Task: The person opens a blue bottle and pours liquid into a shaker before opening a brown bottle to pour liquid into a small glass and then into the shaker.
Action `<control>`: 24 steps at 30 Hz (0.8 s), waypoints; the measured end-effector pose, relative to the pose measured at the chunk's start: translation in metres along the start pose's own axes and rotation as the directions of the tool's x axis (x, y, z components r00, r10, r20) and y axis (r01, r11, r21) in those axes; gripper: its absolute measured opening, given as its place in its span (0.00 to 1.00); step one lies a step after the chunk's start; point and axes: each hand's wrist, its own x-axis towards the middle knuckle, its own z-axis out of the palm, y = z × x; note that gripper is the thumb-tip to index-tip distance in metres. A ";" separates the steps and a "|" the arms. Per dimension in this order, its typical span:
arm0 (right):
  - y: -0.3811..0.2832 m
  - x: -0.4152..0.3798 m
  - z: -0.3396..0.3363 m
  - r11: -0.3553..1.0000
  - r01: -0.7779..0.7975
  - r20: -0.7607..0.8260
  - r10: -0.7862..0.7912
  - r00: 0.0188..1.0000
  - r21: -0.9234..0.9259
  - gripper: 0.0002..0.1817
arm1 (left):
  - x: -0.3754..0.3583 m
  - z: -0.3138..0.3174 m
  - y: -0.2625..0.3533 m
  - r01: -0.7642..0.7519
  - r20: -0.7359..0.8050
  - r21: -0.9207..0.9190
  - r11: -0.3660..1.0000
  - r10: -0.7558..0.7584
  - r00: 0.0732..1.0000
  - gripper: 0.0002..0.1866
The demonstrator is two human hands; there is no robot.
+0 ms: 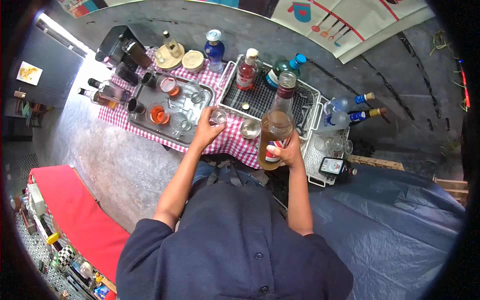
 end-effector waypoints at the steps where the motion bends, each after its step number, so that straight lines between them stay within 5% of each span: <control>1: -0.002 0.005 0.005 1.000 0.008 0.010 -0.009 1.000 0.021 0.48 | -0.002 -0.009 0.022 -0.027 -0.001 0.018 0.999 0.027 1.000 0.28; 3: 0.001 0.018 0.014 0.997 0.024 0.081 -0.030 0.996 0.067 0.47 | -0.009 -0.025 0.060 -0.079 -0.004 0.058 0.995 0.080 0.997 0.27; 5: 0.005 0.030 0.027 0.992 0.036 0.140 -0.053 0.989 0.120 0.46 | -0.014 -0.039 0.073 -0.031 0.021 -0.137 0.990 0.035 0.999 0.28; 11: -0.004 0.060 0.083 0.986 0.070 0.206 -0.100 0.973 0.152 0.45 | -0.034 -0.080 0.126 -0.020 -0.009 -0.336 0.942 0.018 1.000 0.29; 24: -0.007 0.100 0.191 0.990 0.078 0.190 -0.100 0.977 0.116 0.45 | -0.025 -0.185 0.127 -0.054 0.072 -0.309 0.950 0.080 0.994 0.30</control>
